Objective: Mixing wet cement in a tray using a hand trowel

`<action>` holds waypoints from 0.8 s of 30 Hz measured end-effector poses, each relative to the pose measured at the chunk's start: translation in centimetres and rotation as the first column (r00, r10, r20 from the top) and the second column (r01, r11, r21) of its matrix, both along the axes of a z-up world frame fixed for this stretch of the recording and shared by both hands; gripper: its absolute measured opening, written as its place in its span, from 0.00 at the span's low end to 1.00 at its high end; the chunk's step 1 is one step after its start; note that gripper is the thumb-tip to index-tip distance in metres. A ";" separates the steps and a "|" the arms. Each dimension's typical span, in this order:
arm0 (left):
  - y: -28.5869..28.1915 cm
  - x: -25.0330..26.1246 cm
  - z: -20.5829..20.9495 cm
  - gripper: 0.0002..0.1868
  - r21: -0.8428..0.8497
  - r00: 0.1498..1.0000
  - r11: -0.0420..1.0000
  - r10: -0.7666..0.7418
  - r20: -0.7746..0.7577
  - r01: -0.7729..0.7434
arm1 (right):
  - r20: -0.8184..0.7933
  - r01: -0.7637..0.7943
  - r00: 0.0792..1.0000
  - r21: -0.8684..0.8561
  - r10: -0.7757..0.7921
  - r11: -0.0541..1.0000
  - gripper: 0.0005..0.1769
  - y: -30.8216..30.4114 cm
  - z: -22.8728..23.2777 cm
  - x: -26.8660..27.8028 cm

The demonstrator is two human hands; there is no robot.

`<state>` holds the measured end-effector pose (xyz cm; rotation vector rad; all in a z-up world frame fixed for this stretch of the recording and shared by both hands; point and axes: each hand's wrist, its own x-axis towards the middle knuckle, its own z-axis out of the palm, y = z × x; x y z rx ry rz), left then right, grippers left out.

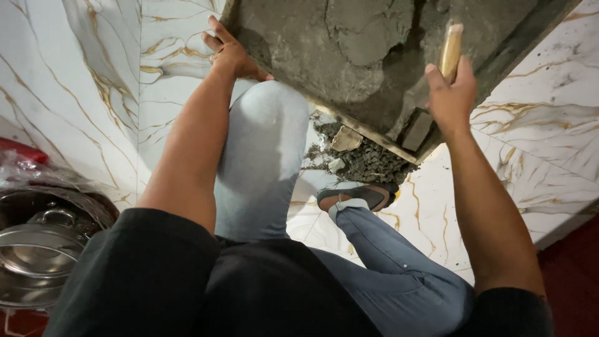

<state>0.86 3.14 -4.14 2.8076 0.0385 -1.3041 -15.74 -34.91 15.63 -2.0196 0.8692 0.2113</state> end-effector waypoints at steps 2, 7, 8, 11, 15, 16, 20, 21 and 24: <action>-0.7 0.1 2.8 0.91 0.001 0.997 0.997 0.081 -0.009 -0.081 | -0.042 -0.055 0.997 0.051 0.058 0.997 0.09 1.0 0.7 0.8; -0.6 0.1 1.5 0.94 0.062 0.999 0.997 -0.036 -0.010 0.036 | -0.201 -0.135 0.963 0.205 0.177 0.969 0.17 5.4 0.5 1.4; -0.8 0.2 2.4 0.92 0.052 1.000 0.999 0.003 -0.022 -0.001 | -0.228 -0.179 0.943 0.261 0.241 0.949 0.13 6.7 1.2 1.7; -1.4 0.6 4.3 0.91 0.046 0.994 0.994 0.099 -0.041 -0.097 | -0.171 -0.437 0.867 0.191 0.468 0.879 0.08 7.4 -0.2 0.3; -1.3 0.5 3.8 0.89 0.073 0.999 0.997 -0.002 -0.053 0.006 | -0.087 -0.683 0.727 0.008 0.681 0.730 0.27 7.5 -1.3 -0.3; -1.0 0.4 3.4 0.89 0.074 0.999 0.997 0.001 -0.053 0.003 | -0.086 -0.686 0.725 0.008 0.684 0.728 0.27 7.8 -0.6 0.4; -0.8 0.2 3.1 0.90 0.028 1.000 1.000 0.007 0.002 -0.007 | 0.009 -0.656 0.751 -0.104 0.660 0.747 0.22 7.5 -0.1 2.2; -0.8 0.1 3.4 0.91 0.010 0.998 0.998 0.062 0.010 -0.063 | 0.019 -0.643 0.735 -0.298 0.678 0.705 0.24 7.1 -0.7 2.2; -1.1 0.3 4.2 0.89 0.027 0.998 0.998 0.061 -0.017 -0.060 | -0.194 -0.486 0.869 -0.163 0.455 0.858 0.18 5.7 -0.6 3.1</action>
